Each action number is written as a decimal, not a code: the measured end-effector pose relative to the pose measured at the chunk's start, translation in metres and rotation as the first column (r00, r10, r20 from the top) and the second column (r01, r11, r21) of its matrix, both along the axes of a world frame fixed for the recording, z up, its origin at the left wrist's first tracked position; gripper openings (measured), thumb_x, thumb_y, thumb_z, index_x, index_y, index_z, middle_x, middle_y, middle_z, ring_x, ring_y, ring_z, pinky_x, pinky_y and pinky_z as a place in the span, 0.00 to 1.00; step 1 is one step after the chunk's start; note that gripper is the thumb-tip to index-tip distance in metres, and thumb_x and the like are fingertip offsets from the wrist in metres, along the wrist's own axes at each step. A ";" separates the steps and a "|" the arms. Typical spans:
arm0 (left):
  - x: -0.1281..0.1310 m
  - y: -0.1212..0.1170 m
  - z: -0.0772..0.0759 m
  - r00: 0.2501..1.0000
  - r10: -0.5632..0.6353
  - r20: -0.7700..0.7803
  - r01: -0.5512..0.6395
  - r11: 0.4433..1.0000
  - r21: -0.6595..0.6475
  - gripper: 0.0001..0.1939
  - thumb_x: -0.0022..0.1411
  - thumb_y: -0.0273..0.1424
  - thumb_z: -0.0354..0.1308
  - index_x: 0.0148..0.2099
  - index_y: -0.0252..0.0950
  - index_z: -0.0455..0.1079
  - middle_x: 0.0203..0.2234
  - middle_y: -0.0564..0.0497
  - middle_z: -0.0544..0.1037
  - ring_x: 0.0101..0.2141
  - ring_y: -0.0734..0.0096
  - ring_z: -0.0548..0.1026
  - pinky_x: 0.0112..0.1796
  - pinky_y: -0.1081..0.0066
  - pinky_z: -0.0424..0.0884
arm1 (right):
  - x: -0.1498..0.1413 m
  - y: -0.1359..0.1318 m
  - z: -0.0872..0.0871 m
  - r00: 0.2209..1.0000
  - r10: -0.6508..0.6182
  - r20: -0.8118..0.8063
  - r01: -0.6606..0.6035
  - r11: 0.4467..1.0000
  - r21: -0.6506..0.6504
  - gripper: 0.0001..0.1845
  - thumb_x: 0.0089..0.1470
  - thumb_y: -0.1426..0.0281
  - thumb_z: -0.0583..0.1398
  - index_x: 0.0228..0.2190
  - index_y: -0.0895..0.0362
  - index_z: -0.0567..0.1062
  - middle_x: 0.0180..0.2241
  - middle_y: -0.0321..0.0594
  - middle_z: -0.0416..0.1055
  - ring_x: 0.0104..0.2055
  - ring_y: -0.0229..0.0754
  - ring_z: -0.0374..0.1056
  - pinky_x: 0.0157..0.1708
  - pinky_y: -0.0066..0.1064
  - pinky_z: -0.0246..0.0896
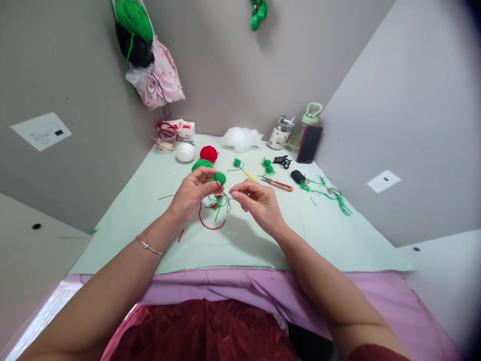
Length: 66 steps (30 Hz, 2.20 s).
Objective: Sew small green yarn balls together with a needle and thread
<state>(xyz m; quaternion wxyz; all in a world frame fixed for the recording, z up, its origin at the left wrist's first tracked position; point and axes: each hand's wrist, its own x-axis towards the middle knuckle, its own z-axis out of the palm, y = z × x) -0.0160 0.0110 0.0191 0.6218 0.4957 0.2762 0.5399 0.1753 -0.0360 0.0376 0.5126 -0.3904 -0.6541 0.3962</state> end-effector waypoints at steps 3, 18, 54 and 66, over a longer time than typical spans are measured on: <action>0.001 -0.002 -0.001 1.000 -0.008 -0.031 0.009 0.999 0.032 0.16 0.51 0.33 0.73 0.41 0.38 0.74 0.32 0.54 0.79 0.32 0.72 0.78 0.38 0.69 0.76 | -0.002 -0.001 -0.001 0.998 -0.044 0.039 0.044 0.999 -0.004 0.12 0.54 0.60 0.67 0.30 0.57 0.80 0.26 0.36 0.70 0.24 0.32 0.57 0.23 0.28 0.52; 0.003 -0.004 -0.004 0.997 0.042 -0.058 -0.038 0.996 0.077 0.16 0.49 0.32 0.74 0.40 0.38 0.73 0.28 0.54 0.80 0.28 0.72 0.77 0.33 0.69 0.73 | -0.006 -0.003 -0.003 0.994 -0.060 0.087 0.066 0.996 -0.067 0.12 0.54 0.61 0.64 0.30 0.59 0.78 0.20 0.31 0.62 0.22 0.32 0.53 0.23 0.28 0.47; 0.012 -0.010 -0.006 0.989 0.116 -0.089 -0.110 0.991 0.074 0.15 0.49 0.33 0.73 0.38 0.37 0.74 0.31 0.53 0.78 0.29 0.73 0.77 0.34 0.70 0.74 | -0.007 0.011 -0.016 0.996 0.017 -0.088 -0.030 0.988 -0.151 0.13 0.52 0.60 0.67 0.30 0.57 0.75 0.23 0.32 0.69 0.21 0.32 0.64 0.23 0.27 0.62; 0.011 -0.006 -0.009 0.991 0.129 -0.041 -0.127 0.991 0.048 0.15 0.49 0.33 0.73 0.38 0.37 0.74 0.31 0.54 0.78 0.33 0.72 0.77 0.38 0.68 0.74 | -0.006 0.009 -0.014 0.996 0.029 -0.083 -0.042 0.986 -0.158 0.13 0.51 0.64 0.67 0.37 0.58 0.80 0.22 0.31 0.69 0.20 0.32 0.63 0.24 0.27 0.61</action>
